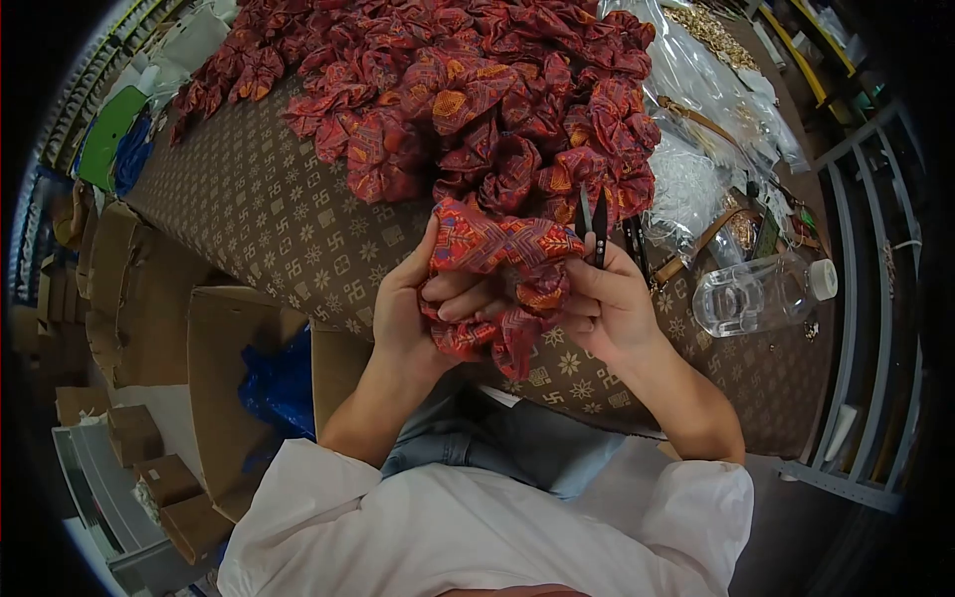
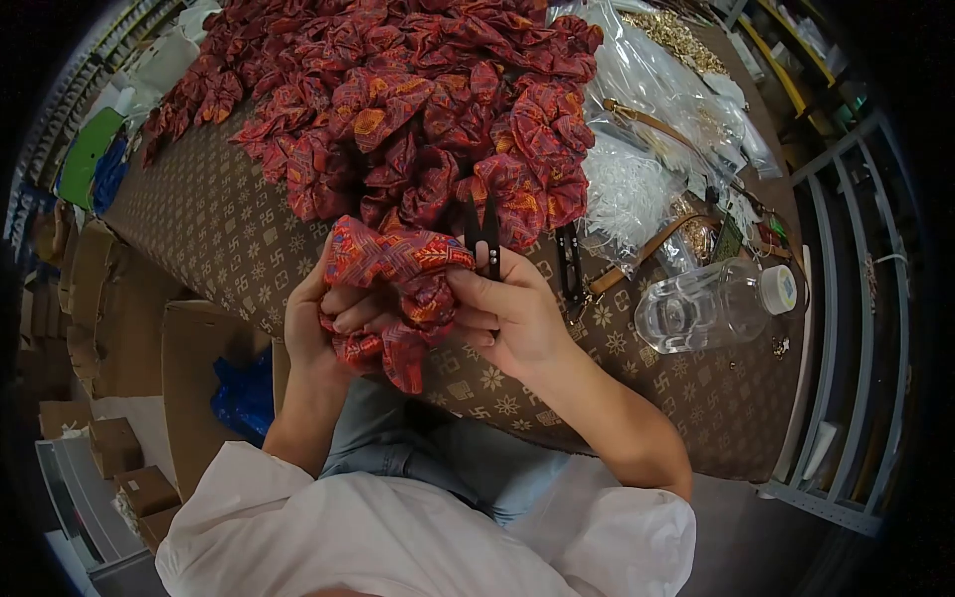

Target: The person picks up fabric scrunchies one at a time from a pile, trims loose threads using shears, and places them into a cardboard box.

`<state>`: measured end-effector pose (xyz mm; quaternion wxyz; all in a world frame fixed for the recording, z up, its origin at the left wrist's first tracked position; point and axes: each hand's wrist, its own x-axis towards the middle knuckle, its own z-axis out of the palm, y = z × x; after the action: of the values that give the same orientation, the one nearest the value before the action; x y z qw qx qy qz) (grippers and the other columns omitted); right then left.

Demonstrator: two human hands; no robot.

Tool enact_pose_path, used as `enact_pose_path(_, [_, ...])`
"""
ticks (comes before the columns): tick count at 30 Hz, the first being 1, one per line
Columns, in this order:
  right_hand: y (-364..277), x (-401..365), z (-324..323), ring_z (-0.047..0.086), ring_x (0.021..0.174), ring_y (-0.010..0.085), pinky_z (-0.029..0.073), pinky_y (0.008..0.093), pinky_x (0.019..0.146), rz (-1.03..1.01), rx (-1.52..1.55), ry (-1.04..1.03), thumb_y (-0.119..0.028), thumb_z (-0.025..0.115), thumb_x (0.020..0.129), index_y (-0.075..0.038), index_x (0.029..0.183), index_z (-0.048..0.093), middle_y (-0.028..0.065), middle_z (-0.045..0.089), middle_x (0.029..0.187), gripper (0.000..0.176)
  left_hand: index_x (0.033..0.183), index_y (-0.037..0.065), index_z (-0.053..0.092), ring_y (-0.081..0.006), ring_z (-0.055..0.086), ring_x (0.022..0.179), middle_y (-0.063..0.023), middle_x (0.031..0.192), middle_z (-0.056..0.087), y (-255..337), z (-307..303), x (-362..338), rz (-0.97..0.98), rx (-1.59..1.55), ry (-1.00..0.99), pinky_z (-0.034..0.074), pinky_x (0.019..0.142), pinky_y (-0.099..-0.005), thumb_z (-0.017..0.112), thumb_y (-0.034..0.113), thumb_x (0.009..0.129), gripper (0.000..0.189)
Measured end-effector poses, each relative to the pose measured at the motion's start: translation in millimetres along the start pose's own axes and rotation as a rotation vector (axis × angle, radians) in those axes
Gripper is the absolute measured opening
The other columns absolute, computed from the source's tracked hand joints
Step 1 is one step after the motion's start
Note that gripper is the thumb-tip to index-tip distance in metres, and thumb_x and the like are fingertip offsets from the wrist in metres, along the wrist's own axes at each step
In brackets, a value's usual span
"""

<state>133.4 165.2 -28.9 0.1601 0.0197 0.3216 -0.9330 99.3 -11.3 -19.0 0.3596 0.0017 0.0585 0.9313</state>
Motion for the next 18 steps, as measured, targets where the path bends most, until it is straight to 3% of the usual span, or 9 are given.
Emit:
enact_pose_path(4, [0, -2, 4, 0.031, 0.041, -0.0001, 0.021, 0.0158, 0.036, 0.022, -0.016, 0.104, -0.009, 0.048, 0.084, -0.009, 0.094, 0.055, -0.0046, 0.052, 0.066, 0.012, 0.081, 0.011, 0.047, -0.0073, 0.028, 0.041, 0.0075, 0.046, 0.025, -3, 3, -2, -0.016, 0.131, 0.034, 0.036, 0.055, -0.0253, 0.025, 0.038, 0.091, 0.037])
enact_pose_path(15, [-3, -2, 2, 0.03, 0.038, 0.0008, 0.02, 0.0167, 0.034, 0.014, 0.08, 0.051, -0.013, 0.048, 0.085, -0.01, 0.09, 0.056, -0.0037, 0.054, 0.066, 0.01, 0.091, 0.01, 0.047, -0.0078, 0.031, 0.045, 0.0055, 0.047, 0.029, -9, -6, 1, 0.065, 0.176, 0.043, 0.03, 0.047, -0.0217, 0.022, 0.04, 0.091, 0.04])
enact_pose_path(18, [-1, 0, 5, 0.038, 0.042, 0.002, 0.027, 0.0167, 0.036, -0.035, 0.018, 0.045, -0.012, 0.051, 0.084, -0.009, 0.088, 0.057, -0.0033, 0.055, 0.067, 0.008, 0.097, 0.008, 0.048, -0.0095, 0.04, 0.049, 0.0028, 0.055, 0.041, -11, -1, 4, 0.054, 0.282, -0.125, 0.037, 0.052, -0.0232, 0.028, 0.036, 0.092, 0.035])
